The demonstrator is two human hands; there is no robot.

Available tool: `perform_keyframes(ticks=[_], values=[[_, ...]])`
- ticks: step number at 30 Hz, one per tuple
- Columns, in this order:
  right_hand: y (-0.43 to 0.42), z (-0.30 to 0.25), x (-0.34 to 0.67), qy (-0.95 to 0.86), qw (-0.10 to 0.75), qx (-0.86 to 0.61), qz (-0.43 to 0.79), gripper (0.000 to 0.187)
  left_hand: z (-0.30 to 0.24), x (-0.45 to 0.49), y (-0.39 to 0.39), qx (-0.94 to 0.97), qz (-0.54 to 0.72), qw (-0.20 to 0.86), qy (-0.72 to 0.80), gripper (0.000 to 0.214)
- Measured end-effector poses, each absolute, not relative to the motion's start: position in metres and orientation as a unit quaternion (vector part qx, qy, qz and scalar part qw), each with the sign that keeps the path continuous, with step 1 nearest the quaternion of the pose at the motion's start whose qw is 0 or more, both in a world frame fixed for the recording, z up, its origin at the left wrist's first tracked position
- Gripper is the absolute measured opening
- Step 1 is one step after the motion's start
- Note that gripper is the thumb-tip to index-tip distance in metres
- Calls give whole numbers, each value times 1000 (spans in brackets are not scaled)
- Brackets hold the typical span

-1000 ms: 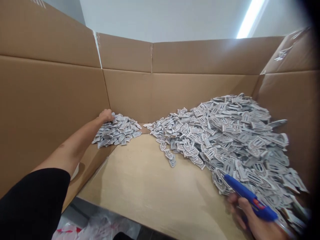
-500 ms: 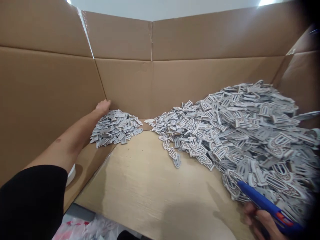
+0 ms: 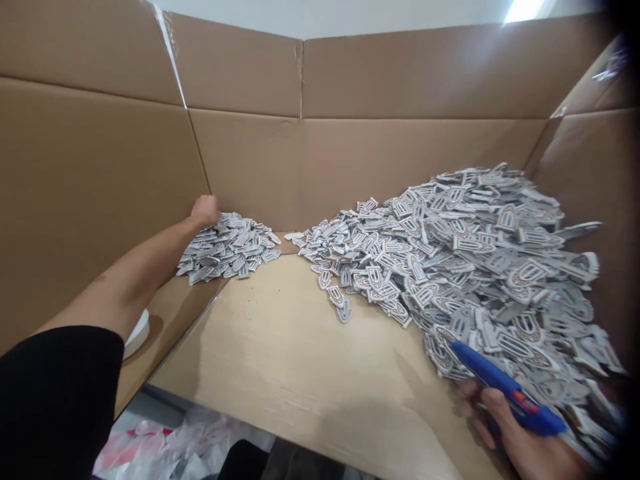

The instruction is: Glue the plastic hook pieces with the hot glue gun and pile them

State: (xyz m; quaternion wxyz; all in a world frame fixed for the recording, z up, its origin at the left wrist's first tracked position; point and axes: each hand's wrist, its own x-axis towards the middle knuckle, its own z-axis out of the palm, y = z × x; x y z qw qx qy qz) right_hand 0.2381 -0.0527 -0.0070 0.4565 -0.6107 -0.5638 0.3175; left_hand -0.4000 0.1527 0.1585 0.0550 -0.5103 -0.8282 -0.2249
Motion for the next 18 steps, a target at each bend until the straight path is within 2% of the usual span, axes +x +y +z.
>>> perform_keyframes(ticks=[2, 5, 8, 11, 13, 16, 18], values=[[-55, 3, 230, -567, 440, -597, 359, 58, 158, -378, 147, -525, -244, 77, -811, 9], [-61, 12, 216, -557, 452, -604, 347, 64, 149, -312, 132, -590, -316, 93, -737, 15], [-70, 20, 200, -565, 464, -615, 295, 62, 135, -214, 98, -653, -416, 36, -631, 20], [-78, 27, 190, -599, 487, -604, 197, 49, 122, -115, 37, -680, -471, -93, -555, 20], [-81, 30, 188, -641, 489, -581, 112, 40, 114, -66, -10, -690, -472, -222, -502, 21], [-83, 31, 188, -671, 487, -559, 28, 29, 98, -20, -79, -683, -406, -431, -428, 29], [-86, 32, 189, -677, 478, -559, -7, 27, 85, -6, -116, -674, -361, -507, -398, 34]])
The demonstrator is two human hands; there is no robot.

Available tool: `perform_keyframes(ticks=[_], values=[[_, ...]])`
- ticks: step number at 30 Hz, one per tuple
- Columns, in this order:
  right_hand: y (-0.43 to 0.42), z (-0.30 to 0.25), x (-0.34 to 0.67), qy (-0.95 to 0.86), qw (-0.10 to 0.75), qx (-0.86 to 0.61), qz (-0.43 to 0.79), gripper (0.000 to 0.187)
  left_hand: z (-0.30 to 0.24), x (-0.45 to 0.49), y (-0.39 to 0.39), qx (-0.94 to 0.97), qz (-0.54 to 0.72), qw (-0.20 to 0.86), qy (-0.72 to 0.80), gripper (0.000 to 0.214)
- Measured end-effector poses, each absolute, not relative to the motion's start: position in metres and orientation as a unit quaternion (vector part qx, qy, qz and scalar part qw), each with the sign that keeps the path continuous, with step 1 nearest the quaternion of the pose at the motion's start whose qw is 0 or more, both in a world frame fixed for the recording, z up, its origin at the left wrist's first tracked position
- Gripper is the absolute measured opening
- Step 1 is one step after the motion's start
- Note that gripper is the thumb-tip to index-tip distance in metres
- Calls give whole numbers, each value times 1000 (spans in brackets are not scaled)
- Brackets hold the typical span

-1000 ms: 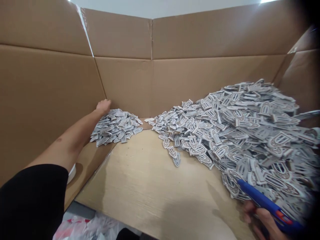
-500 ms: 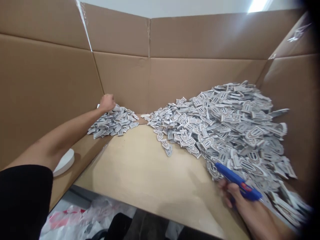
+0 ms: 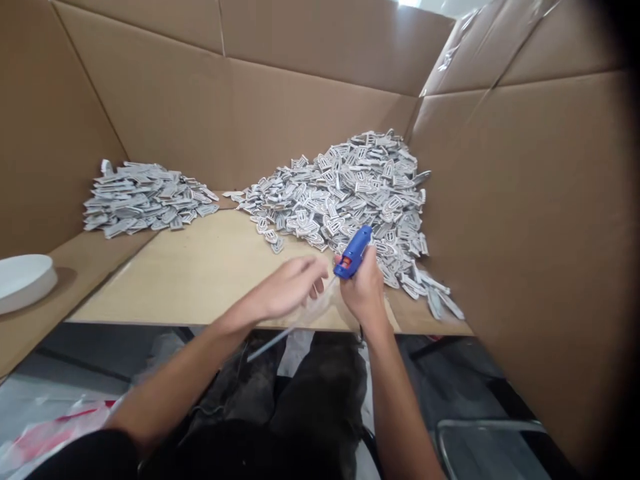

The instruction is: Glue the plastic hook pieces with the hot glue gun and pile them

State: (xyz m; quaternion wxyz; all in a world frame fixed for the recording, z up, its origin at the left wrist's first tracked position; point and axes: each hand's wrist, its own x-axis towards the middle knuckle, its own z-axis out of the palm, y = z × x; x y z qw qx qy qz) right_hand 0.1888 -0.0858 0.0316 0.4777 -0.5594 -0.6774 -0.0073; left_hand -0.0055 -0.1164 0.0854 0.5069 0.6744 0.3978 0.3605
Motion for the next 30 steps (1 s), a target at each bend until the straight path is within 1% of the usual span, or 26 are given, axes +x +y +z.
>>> perform_keyframes(ticks=[3, 8, 12, 15, 20, 25, 30], values=[[-92, 34, 186, -690, 469, -550, -43, 23, 65, 5, -157, 668, 356, 538, 372, 40], [-106, 40, 171, -709, 480, -511, -82, 21, 41, 12, -187, 618, 455, 518, 377, 41], [-117, 43, 160, -721, 489, -483, -87, 23, 36, 11, -200, 554, 512, 561, 339, 40], [-123, 45, 156, -729, 492, -467, -85, 23, 36, 7, -208, 526, 518, 593, 321, 42], [-130, 48, 155, -730, 499, -456, -98, 21, 42, 1, -214, 551, 513, 569, 332, 47], [-132, 49, 154, -742, 503, -434, -88, 21, 48, -3, -217, 555, 498, 579, 330, 52], [-132, 48, 148, -733, 520, -433, -70, 21, 50, 1, -220, 537, 516, 576, 337, 51]])
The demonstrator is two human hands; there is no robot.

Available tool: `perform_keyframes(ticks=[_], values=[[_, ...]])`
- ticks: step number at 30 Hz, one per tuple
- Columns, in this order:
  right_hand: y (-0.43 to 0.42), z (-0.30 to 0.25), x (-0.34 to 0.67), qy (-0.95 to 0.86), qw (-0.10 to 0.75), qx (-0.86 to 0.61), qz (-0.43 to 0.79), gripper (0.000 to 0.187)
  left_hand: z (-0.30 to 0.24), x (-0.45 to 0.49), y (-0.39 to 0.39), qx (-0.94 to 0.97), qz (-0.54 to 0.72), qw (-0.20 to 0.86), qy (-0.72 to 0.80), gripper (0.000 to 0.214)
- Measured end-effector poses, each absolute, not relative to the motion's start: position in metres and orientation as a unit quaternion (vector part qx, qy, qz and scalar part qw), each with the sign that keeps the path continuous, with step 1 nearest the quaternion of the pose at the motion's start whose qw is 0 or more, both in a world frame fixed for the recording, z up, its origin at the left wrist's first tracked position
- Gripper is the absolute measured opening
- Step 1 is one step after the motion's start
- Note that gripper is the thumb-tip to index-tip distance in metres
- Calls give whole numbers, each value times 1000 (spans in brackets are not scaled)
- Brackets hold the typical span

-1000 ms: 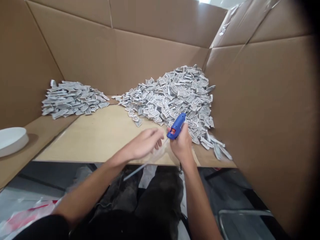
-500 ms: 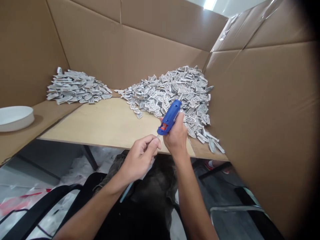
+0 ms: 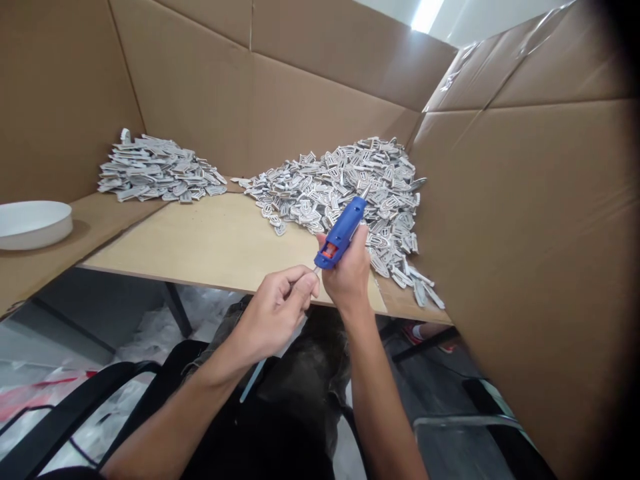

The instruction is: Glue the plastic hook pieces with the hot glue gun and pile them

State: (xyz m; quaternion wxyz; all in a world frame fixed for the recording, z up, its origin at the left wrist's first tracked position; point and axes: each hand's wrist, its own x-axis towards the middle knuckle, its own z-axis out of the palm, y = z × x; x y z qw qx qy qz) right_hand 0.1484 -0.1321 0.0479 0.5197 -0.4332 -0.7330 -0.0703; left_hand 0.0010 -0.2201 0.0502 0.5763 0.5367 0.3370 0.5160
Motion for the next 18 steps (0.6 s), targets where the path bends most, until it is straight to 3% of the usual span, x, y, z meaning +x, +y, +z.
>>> perform_keyframes(ticks=[13, 18], values=[[-134, 44, 143, -713, 578, -393, -53, 24, 71, -6, -226, 417, 445, 742, 281, 39], [-134, 44, 140, -714, 581, -389, -38, 23, 70, -9, -224, 424, 458, 729, 281, 37]])
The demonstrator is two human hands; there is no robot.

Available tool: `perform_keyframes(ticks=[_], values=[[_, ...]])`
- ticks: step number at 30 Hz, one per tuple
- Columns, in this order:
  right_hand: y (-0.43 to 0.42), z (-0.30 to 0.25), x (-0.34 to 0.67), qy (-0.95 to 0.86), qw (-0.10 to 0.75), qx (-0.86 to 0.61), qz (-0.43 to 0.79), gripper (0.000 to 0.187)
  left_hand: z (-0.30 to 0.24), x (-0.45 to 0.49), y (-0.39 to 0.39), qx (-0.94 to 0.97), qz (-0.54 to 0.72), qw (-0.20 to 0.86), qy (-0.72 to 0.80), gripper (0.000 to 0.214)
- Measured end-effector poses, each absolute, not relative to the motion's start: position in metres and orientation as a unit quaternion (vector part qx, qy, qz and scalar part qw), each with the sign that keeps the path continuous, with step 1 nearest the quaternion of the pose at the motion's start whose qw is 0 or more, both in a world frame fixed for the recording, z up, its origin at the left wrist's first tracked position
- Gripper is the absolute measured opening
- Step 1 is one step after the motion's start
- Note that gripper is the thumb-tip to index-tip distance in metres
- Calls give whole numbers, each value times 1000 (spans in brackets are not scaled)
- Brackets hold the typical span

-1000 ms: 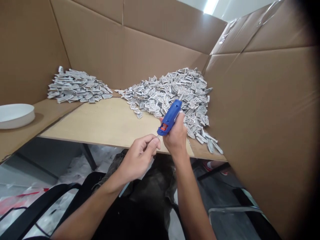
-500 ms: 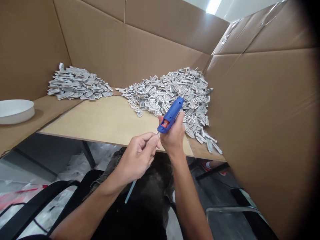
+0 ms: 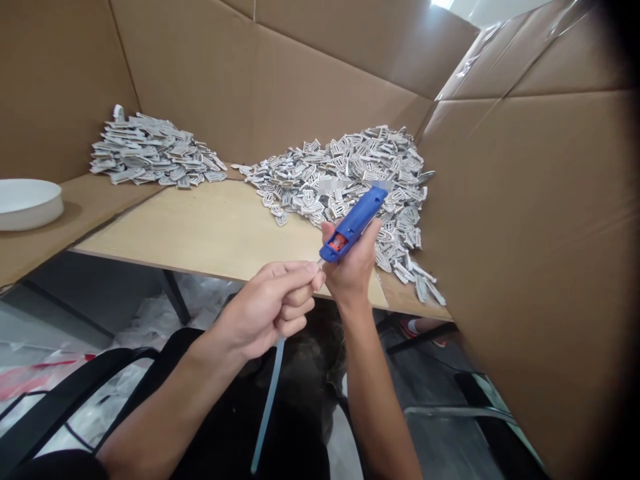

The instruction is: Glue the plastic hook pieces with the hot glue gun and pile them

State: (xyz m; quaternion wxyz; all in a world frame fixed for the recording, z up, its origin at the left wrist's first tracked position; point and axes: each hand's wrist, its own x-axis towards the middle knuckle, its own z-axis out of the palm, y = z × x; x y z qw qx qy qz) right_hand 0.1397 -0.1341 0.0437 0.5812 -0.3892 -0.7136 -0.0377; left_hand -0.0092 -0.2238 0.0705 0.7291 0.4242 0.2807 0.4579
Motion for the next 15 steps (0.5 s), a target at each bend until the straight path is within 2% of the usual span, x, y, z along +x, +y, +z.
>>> perform_keyframes(ticks=[5, 15], values=[[-132, 43, 136, -705, 598, -380, -26, 25, 66, -5, -229, 482, 512, 630, 330, 40], [-130, 39, 129, -668, 661, -342, 6, 32, 68, 7, -241, 609, 569, 330, 443, 33]])
